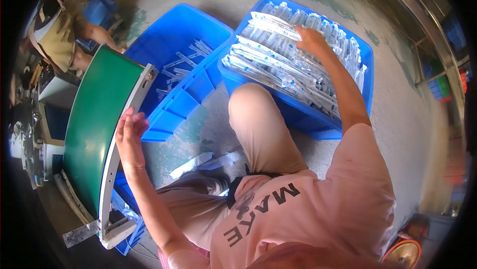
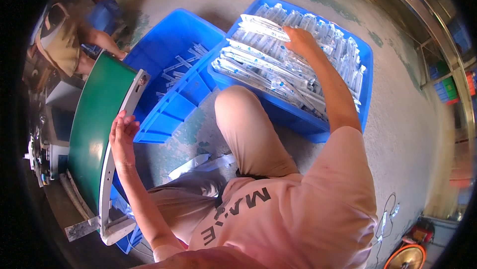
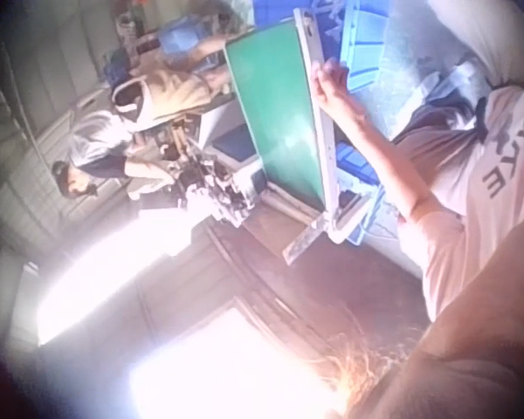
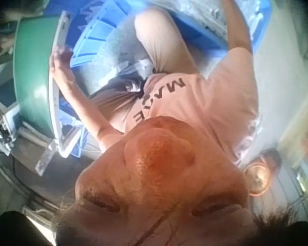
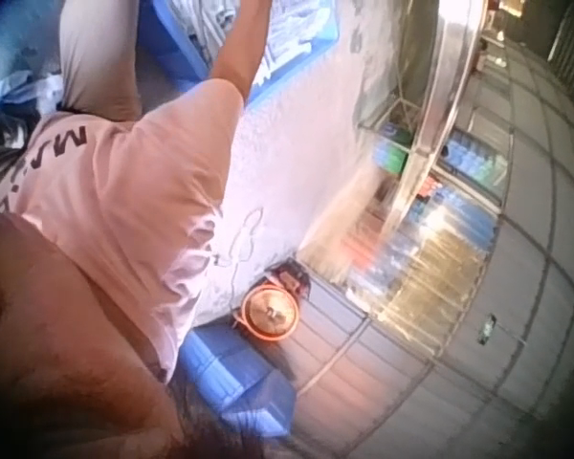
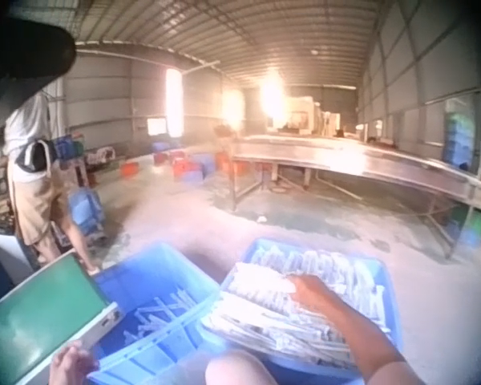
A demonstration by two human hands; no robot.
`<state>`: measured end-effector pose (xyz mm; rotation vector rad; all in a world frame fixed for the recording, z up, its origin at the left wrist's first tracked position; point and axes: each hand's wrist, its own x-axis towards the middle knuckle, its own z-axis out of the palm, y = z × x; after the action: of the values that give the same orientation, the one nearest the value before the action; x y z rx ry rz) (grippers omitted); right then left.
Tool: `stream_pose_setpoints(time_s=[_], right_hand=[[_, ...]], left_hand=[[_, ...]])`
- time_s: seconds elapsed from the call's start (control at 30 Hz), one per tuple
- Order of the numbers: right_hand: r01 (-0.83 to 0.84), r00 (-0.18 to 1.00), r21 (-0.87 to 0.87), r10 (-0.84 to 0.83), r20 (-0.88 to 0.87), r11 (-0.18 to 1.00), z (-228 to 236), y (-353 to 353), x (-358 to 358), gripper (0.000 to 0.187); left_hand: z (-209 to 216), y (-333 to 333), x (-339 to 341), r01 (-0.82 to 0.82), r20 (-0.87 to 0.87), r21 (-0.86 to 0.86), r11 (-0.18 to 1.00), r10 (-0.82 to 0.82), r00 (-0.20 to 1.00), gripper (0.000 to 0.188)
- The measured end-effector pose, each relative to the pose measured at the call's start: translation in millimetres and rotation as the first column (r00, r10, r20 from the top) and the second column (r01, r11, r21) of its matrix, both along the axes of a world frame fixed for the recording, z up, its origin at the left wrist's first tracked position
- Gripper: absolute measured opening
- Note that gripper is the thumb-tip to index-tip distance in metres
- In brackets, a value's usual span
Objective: The person sorts a collection of packaged items by taking them from a blue bin and placing them either into another blue bin or onto a green conveyor belt by hand.
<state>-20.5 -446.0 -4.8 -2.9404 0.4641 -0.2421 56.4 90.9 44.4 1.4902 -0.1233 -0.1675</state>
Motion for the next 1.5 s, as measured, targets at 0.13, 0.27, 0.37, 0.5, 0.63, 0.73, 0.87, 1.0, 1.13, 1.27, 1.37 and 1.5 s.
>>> stream_pose_setpoints(time_s=[0.13, 0.27, 0.37, 0.5, 0.63, 0.73, 0.87, 1.0, 1.13, 1.27, 1.37, 1.5], right_hand=[[-0.024, 0.999, 0.015, 0.024, -0.023, 1.000, -41.3, -5.7, 23.7, 0.048], [-0.020, 1.000, -0.006, 0.020, 0.014, 1.000, -72.4, 3.6, 30.1, 0.052], [-0.051, 0.997, 0.029, 0.049, 0.063, 0.998, -82.0, 3.3, 19.8, 0.049], [-0.036, 0.999, 0.037, 0.036, 0.003, 0.999, -83.9, -0.6, 22.0, 0.051], [-0.197, 0.980, -0.151, 0.194, -0.039, 0.969, -90.6, -14.3, 36.4, 0.061], [-0.123, 0.925, -0.283, 0.007, -0.379, 0.951, -47.2, 12.0, 59.1, 0.064], [-0.405, 0.864, -0.103, 0.417, 0.281, 0.908, -4.4, 60.3, 98.0, 0.051], [-0.648, 0.756, 0.228, 0.579, 0.304, 0.727, 65.5, 232.7, 134.8, 0.050], [-0.799, 0.600, 0.293, 0.713, 0.363, 0.524, 88.8, 333.6, 169.6, 0.048], [-0.821, 0.525, 0.047, 0.719, 0.455, 0.569, 69.7, 372.5, 192.6, 0.045], [-0.821, 0.485, 0.010, 0.688, 0.540, 0.571, 45.4, 377.3, 196.3, 0.040], [-0.822, 0.501, 0.020, 0.706, 0.501, 0.570, 43.2, 372.9, 200.8, 0.037]], left_hand=[[-9.6, 23.0, 7.0, -0.090, -0.038, -0.124, 0.988, 0.086, 0.996, 0.037], [-4.6, 29.7, 6.1, -0.118, -0.047, -0.088, 0.989, 0.114, 0.992, 0.038], [-6.1, 33.4, 13.2, -0.119, -0.047, -0.082, 0.989, 0.116, 0.992, 0.038], [-15.8, 35.7, 25.3, -0.134, -0.050, -0.121, 0.984, 0.129, 0.990, 0.036], [-19.4, 58.9, 15.7, -0.153, -0.042, -0.069, 0.986, 0.150, 0.988, 0.033], [-10.0, 60.5, 9.3, -0.217, 0.071, -0.033, 0.976, 0.219, 0.973, 0.030], [6.1, 67.8, 14.3, -0.287, 0.312, -0.153, 0.946, 0.322, 0.894, 0.028], [3.5, 103.7, 10.8, -0.447, 0.219, -0.386, 0.807, 0.551, 0.805, 0.026], [-4.7, 124.0, 4.2, -0.440, 0.115, -0.569, 0.695, 0.596, 0.794, 0.028], [-8.0, 126.9, 0.8, -0.413, 0.110, -0.588, 0.695, 0.575, 0.811, 0.032], [-6.7, 133.3, -6.4, -0.384, 0.121, -0.615, 0.688, 0.564, 0.817, 0.032], [-1.6, 140.7, -16.6, -0.373, 0.142, -0.600, 0.708, 0.553, 0.821, 0.032]])
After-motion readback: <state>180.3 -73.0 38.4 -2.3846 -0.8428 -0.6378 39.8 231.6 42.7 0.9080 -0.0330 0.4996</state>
